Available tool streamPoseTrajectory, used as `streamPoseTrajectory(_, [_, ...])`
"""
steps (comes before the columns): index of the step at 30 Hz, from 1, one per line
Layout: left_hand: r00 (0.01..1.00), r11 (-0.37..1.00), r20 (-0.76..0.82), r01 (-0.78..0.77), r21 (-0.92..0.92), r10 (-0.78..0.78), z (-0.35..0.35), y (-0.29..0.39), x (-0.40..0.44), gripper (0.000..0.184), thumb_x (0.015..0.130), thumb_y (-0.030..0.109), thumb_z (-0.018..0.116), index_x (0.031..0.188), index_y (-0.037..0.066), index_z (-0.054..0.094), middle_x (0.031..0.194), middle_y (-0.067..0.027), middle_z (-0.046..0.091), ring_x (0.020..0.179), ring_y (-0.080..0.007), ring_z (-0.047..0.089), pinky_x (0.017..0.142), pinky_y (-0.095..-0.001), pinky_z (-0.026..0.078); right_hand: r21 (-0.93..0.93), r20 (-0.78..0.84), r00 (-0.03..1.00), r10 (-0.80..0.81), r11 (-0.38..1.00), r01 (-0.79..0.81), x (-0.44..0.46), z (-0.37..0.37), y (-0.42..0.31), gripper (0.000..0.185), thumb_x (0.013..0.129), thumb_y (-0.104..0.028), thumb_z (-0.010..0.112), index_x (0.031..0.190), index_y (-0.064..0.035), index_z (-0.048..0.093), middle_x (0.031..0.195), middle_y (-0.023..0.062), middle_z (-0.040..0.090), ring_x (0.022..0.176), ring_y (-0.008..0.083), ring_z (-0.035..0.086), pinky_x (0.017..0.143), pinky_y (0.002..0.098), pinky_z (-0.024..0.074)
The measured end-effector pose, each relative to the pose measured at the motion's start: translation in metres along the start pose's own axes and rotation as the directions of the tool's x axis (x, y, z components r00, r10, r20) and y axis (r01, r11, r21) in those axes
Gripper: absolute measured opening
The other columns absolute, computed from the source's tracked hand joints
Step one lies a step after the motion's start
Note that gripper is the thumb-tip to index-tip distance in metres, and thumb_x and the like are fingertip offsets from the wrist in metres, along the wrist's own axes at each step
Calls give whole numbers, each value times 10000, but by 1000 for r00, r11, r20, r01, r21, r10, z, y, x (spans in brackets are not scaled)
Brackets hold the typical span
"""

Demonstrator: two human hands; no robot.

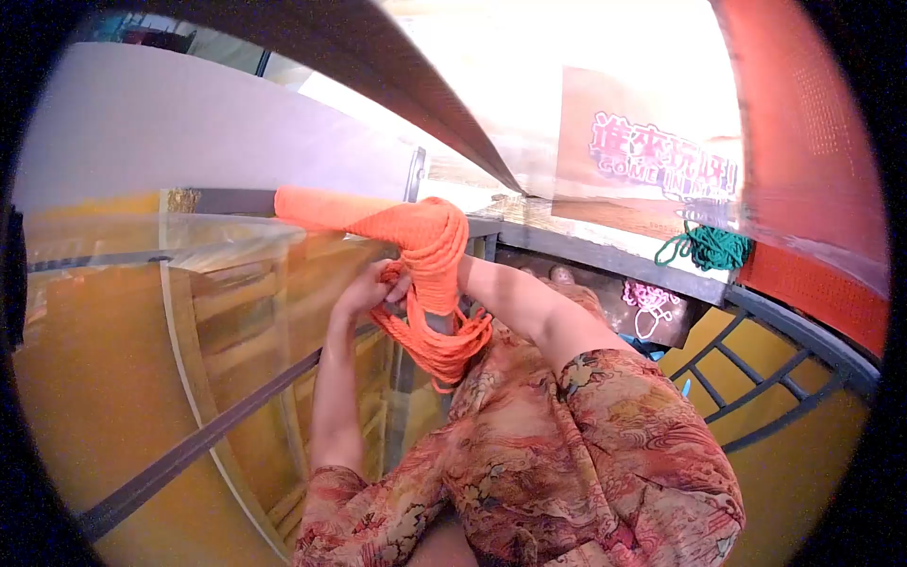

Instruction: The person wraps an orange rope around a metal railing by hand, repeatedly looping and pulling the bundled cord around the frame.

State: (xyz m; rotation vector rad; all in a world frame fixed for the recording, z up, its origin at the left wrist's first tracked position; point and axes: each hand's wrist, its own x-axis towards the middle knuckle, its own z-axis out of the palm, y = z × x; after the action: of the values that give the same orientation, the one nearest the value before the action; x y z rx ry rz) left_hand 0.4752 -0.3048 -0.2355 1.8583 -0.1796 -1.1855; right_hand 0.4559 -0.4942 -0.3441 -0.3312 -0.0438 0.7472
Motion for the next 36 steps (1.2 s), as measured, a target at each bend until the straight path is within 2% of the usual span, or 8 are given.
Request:
streamPoseTrajectory(7, [984,999,-178,-29,-37,22,15,23,-17,556,816,78,660,1312,76,410,1048,-95,587,920,-166,571,852,-318,472,-262,-95,995,-38,965,12,-46,9,-19,305,956,-166,472,1215,-23,545,1167,112,603,1040,174,590,930,308,478])
streamPoseTrajectory(11, [977,978,-211,-67,-197,25,5,-14,-17,570,839,156,673,1331,58,403,1217,-140,547,1070,-203,559,930,-353,447,66,-595,797,103,995,-79,-135,73,-54,242,919,-140,541,1128,-29,587,868,25,643,692,81,585,656,235,509])
streamPoseTrajectory(17, [962,877,-263,-189,-441,76,30,4,-46,494,905,204,579,1333,33,402,1238,-112,549,1127,-186,533,967,-337,416,-344,-706,708,7,870,-352,-321,115,-120,194,848,-131,647,986,4,648,607,-50,523,492,22,422,425,194,279])
streamPoseTrajectory(27, [907,747,-422,-287,-599,9,43,0,-59,487,924,310,547,1306,32,428,1261,-113,544,1170,-201,523,913,-336,441,-439,-770,270,-578,174,-881,-495,204,-209,131,686,-11,605,800,18,663,610,-16,560,534,94,502,498,271,407])
streamPoseTrajectory(31, [937,662,-338,-308,-683,87,38,-12,-53,338,921,242,561,1187,37,520,1088,-106,624,905,-153,608,739,-265,481,-272,-844,383,-374,-316,-909,-447,220,-181,74,697,-84,566,708,-48,630,611,139,599,607,229,626,593,372,483])
streamPoseTrajectory(33, [931,609,-316,-361,-707,184,37,-12,-55,298,918,220,567,1152,38,541,1038,-102,639,823,-138,612,688,-246,481,-275,-926,310,-218,-177,-945,-398,247,-163,102,738,-133,592,701,-42,622,579,110,572,565,196,600,569,355,474])
streamPoseTrajectory(34, [913,536,-307,-406,-740,268,39,-6,-57,287,911,203,573,1141,32,553,1038,-110,640,811,-134,605,679,-244,479,-467,-834,530,-150,-318,-825,-405,212,-149,147,770,-182,619,714,-47,625,582,98,576,546,190,572,550,365,456])
streamPoseTrajectory(36, [888,456,-300,-440,-773,349,46,10,-62,276,905,185,578,1129,25,564,1038,-117,641,799,-129,598,671,-242,477,-595,-803,578,144,-220,-773,-352,242,-140,152,827,-205,620,880,-62,624,626,100,580,560,206,544,561,359,448])
